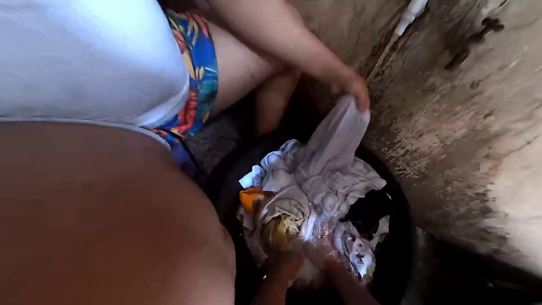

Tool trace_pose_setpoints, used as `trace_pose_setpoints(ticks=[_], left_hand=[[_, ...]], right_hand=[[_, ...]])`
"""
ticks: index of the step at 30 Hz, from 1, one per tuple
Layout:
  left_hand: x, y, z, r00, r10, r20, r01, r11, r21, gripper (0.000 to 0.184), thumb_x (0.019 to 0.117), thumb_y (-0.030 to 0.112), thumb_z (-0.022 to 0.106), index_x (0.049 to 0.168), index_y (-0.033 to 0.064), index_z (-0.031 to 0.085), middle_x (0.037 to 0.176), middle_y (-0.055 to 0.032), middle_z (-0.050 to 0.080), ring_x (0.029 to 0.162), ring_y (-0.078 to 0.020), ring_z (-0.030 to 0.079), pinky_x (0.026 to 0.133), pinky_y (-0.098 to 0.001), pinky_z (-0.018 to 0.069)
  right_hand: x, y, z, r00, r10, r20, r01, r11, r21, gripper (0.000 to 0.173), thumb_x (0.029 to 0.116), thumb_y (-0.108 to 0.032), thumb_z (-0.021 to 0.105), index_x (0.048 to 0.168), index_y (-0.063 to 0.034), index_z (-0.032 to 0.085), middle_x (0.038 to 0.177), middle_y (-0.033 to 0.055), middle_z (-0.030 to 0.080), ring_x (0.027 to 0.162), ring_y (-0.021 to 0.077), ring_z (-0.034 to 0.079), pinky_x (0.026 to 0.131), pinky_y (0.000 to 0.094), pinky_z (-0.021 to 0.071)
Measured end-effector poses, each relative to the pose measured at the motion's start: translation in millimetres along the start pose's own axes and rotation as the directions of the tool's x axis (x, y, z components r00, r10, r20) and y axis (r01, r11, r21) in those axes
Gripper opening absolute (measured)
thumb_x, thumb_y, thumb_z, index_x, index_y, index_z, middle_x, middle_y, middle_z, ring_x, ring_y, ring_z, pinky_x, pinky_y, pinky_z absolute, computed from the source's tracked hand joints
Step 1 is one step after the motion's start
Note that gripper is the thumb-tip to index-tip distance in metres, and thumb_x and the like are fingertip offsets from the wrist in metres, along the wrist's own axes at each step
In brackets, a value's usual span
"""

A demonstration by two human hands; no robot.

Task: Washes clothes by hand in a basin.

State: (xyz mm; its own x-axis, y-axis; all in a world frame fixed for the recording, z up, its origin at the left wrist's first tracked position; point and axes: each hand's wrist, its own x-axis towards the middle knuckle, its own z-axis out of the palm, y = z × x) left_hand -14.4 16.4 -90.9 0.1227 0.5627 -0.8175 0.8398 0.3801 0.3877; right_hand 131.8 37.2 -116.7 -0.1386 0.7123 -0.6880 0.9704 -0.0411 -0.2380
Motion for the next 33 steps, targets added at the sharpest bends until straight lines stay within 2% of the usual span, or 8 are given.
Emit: trace_pose_setpoints(ticks=[4, 7, 13, 17, 25, 27, 30, 33], left_hand=[[-42.5, 24.2, -23.7, 0.991, 0.131, 0.015, -0.132, 0.99, 0.044, 0.043, 0.1094, 0.022, 0.044, 0.142, -0.005, 0.055, 0.147, -0.028, 0.053, 0.14, -0.0449, 0.047, 0.113, -0.0638, 0.0358], [-130.4, 60.4, -66.1, 0.967, 0.236, -0.093, -0.251, 0.945, -0.208, 0.046, 0.1121, 0.026, 0.037, 0.136, -0.0088, 0.056, 0.137, -0.0292, 0.058, 0.132, -0.0399, 0.054, 0.112, -0.0559, 0.0399], [-186.4, 53.4, -88.0, 0.84, 0.138, -0.525, -0.427, 0.764, -0.483, 0.039, 0.1101, 0.027, 0.045, 0.103, -0.0057, 0.066, 0.093, -0.0224, 0.065, 0.091, -0.0346, 0.063, 0.085, -0.0547, 0.0493], [-99.0, 26.1, -23.2, 0.807, -0.057, -0.588, -0.419, 0.646, -0.638, 0.039, 0.1103, 0.017, 0.045, 0.13, -0.0154, 0.056, 0.13, -0.0339, 0.059, 0.124, -0.0397, 0.057, 0.109, -0.0477, 0.0428], [-92.1, 21.1, 6.8, 0.863, 0.003, -0.505, -0.472, 0.36, -0.804, 0.035, 0.1098, 0.013, 0.044, 0.13, -0.013, 0.057, 0.121, -0.0254, 0.064, 0.11, -0.0248, 0.062, 0.098, -0.0365, 0.0503], [-99.7, 12.5, -5.6, 0.871, -0.009, -0.491, -0.471, 0.267, -0.841, 0.032, 0.1106, 0.019, 0.044, 0.127, -0.0061, 0.058, 0.115, -0.0179, 0.064, 0.103, -0.0188, 0.062, 0.091, -0.0335, 0.0522], [-115.6, 6.9, -37.1, 0.859, 0.0, -0.512, -0.4, 0.622, -0.673, 0.045, 0.1101, 0.025, 0.048, 0.138, -0.0099, 0.053, 0.138, -0.0293, 0.056, 0.132, -0.0354, 0.054, 0.112, -0.0489, 0.0416], [-82.8, -4.9, -17.7, 0.916, 0.078, -0.392, -0.145, 0.979, -0.142, 0.058, 0.1057, 0.038, 0.053, 0.139, -0.0098, 0.055, 0.146, -0.0314, 0.051, 0.143, -0.0433, 0.043, 0.12, -0.0569, 0.0317]], right_hand=[[-19.8, -39.2, -37.9, 0.977, 0.006, -0.213, 0.074, 0.927, 0.367, 0.065, 0.098, -0.021, 0.064, 0.151, 0.0086, 0.04, 0.152, 0.0273, 0.046, 0.143, 0.0339, 0.045, 0.12, 0.0454, 0.0351], [-69.1, -68.8, -59.8, 0.947, 0.091, -0.307, 0.229, 0.478, 0.848, 0.042, 0.1126, -0.015, 0.031, 0.139, 0.0093, 0.053, 0.135, 0.024, 0.06, 0.124, 0.0237, 0.059, 0.109, 0.0369, 0.0445], [-83.8, -35.8, -45.5, 0.851, 0.275, -0.448, 0.39, 0.24, 0.889, 0.043, 0.1106, -0.03, 0.045, 0.123, 0.0078, 0.061, 0.102, 0.0176, 0.068, 0.088, 0.0185, 0.067, 0.079, 0.038, 0.0572], [-154.7, -111.9, -50.0, 0.672, 0.217, -0.708, 0.527, 0.531, 0.663, 0.037, 0.0861, -0.004, 0.075, 0.12, 0.0051, 0.063, 0.098, 0.0138, 0.073, 0.087, 0.0183, 0.071, 0.081, 0.0378, 0.0596], [-159.0, -116.3, -32.6, 0.549, 0.205, -0.811, 0.476, 0.72, 0.505, 0.033, 0.1007, -0.014, 0.054, 0.079, 0.0036, 0.071, 0.063, 0.0075, 0.064, 0.058, 0.0157, 0.062, 0.058, 0.0368, 0.0535], [-140.6, -104.8, -37.4, 0.515, 0.131, -0.847, 0.515, 0.743, 0.428, 0.031, 0.1009, -0.013, 0.053, 0.082, 0.0044, 0.071, 0.065, 0.0078, 0.064, 0.058, 0.0149, 0.062, 0.058, 0.0331, 0.0548], [-71.2, -33.2, -48.6, 0.664, 0.119, -0.739, 0.116, 0.959, 0.258, 0.041, 0.1053, -0.029, 0.05, 0.113, 0.0047, 0.071, 0.114, 0.0253, 0.07, 0.108, 0.0397, 0.069, 0.094, 0.0559, 0.0538], [-36.9, -10.6, -2.5, 0.8, 0.04, -0.598, 0.031, 0.994, 0.108, 0.072, 0.1013, -0.052, 0.045, 0.156, -0.0049, 0.043, 0.161, 0.0302, 0.033, 0.149, 0.0492, 0.033, 0.119, 0.064, 0.0269]])
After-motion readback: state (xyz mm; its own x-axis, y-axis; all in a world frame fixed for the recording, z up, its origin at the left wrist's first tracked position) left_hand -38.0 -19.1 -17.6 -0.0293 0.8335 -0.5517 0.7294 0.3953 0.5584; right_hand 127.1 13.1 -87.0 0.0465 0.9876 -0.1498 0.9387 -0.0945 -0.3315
